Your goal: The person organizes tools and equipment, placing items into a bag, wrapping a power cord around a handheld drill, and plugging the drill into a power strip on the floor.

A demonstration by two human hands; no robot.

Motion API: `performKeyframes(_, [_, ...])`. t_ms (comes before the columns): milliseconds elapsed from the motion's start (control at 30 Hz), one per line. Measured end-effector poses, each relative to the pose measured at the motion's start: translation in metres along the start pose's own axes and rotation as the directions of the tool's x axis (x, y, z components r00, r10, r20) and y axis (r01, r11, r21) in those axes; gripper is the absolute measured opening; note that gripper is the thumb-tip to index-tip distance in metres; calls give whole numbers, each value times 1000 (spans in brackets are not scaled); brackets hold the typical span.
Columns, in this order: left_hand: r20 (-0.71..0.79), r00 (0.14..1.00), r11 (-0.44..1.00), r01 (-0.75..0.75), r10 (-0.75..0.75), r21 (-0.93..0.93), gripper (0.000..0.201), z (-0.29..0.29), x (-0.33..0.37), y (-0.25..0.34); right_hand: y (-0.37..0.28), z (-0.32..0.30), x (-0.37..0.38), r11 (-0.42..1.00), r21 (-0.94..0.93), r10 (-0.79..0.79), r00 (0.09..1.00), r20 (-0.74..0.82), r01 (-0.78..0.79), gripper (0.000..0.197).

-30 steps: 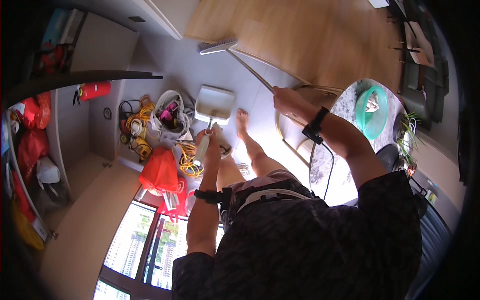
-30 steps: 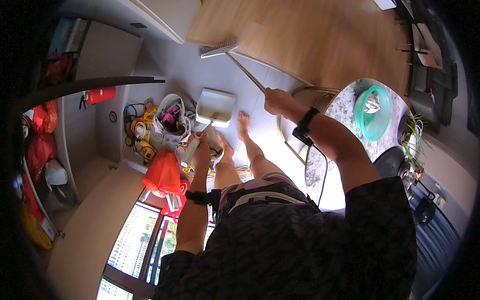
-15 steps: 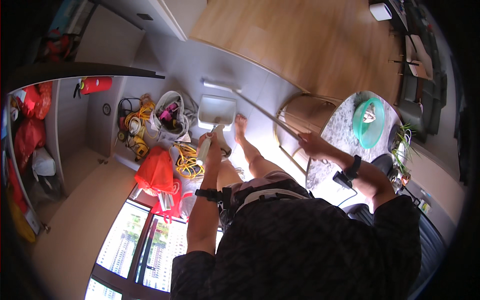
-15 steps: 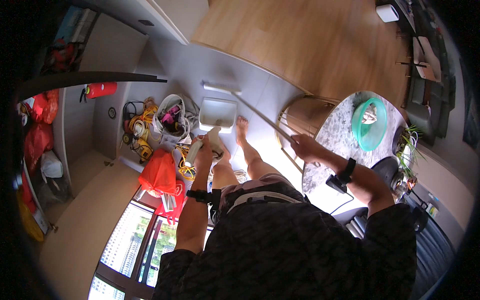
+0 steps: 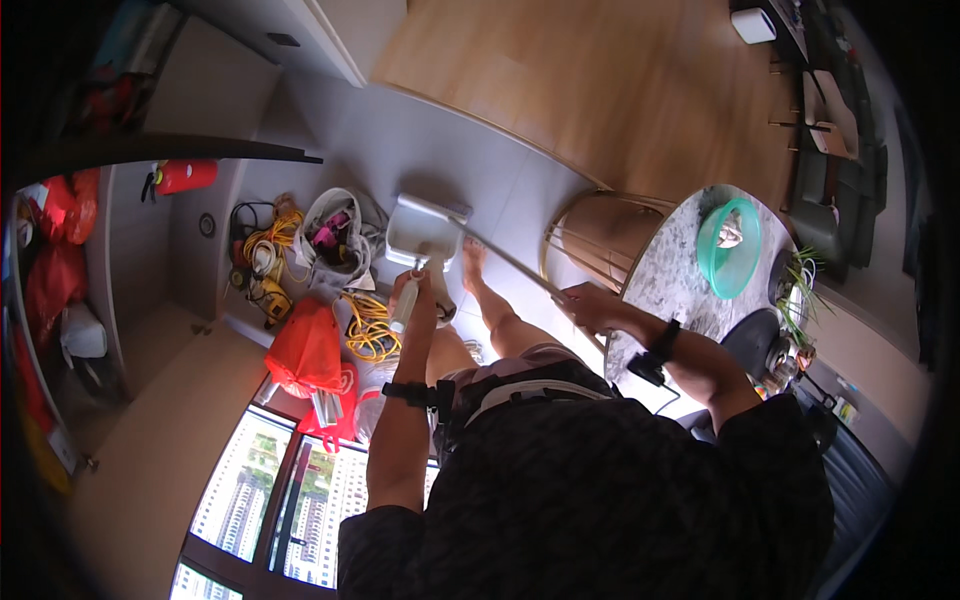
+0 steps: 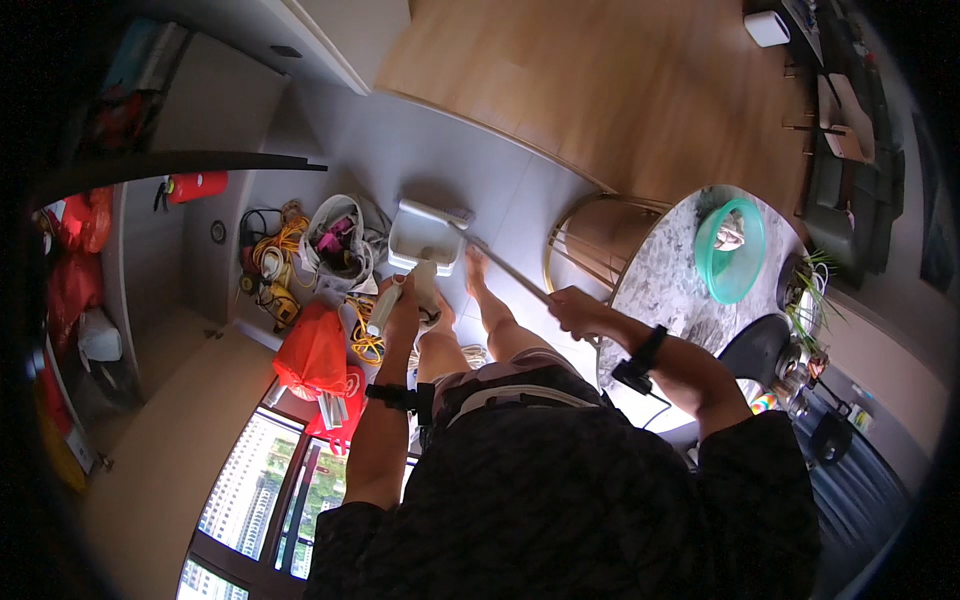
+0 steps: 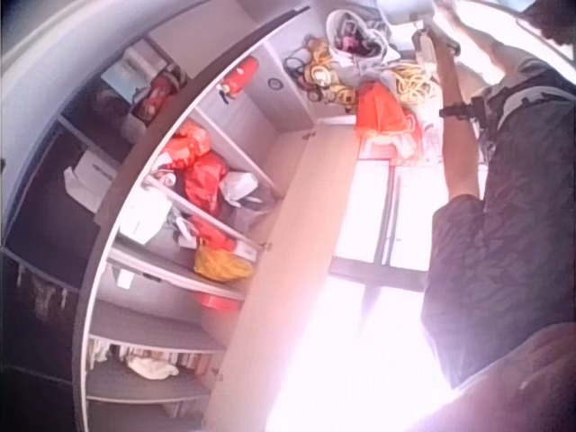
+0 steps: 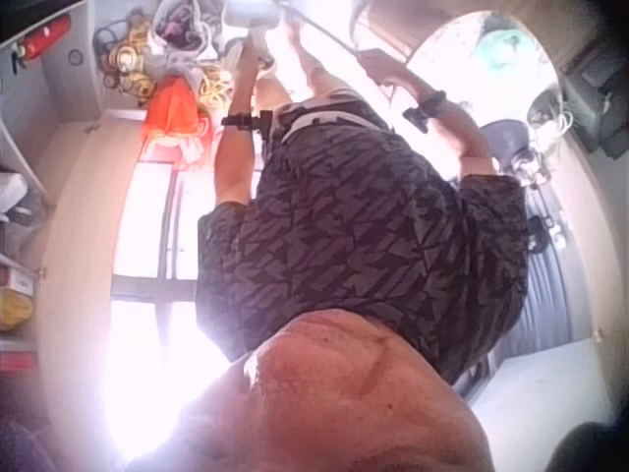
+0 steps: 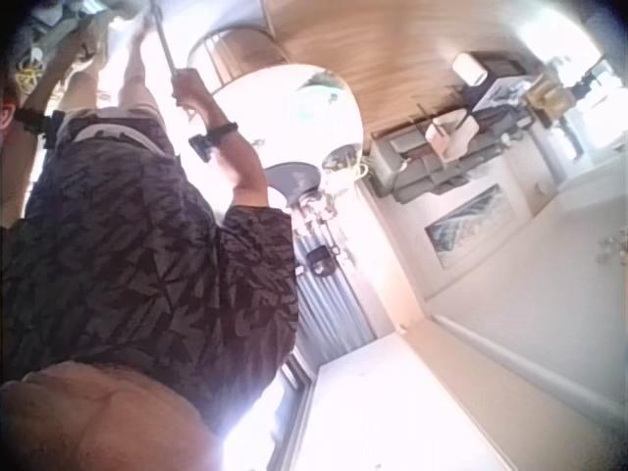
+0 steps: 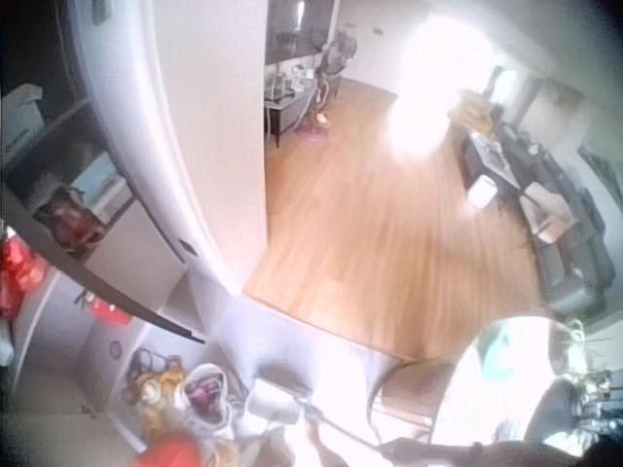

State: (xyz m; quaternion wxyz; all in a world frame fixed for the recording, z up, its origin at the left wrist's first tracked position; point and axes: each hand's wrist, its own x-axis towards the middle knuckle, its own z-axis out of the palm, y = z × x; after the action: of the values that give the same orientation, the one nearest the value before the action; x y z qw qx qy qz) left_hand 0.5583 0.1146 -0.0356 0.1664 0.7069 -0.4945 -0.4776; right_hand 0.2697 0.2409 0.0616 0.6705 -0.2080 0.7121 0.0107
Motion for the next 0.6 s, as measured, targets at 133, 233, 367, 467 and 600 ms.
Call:
performKeyframes(133, [11, 998, 998, -54, 54, 37, 23, -9, -1, 1, -24, -40, -20, 980, -194, -80, 989, -127, 55, 26])
performKeyframes(233, [-33, 997, 997, -71, 71, 12, 23, -8, -4, -13, -55, -65, 34, 812, -561, -350, 904, -244, 162, 26])
performKeyframes(367, [-31, 998, 995, -58, 61, 81, 23, -7, -13, 9, -138, -94, 124, 673, -729, -390, 897, -208, 123, 18])
performKeyframes(467, [12, 998, 998, -61, 61, -21, 25, -15, -12, -1, -154, -66, 148, 734, -676, -263, 945, -196, 65, 17])
performKeyframes(600, [-36, 999, 998, -29, 31, 48, 24, -18, -12, -11, -76, -20, 117, 752, -639, -219, 976, -13, 160, 21])
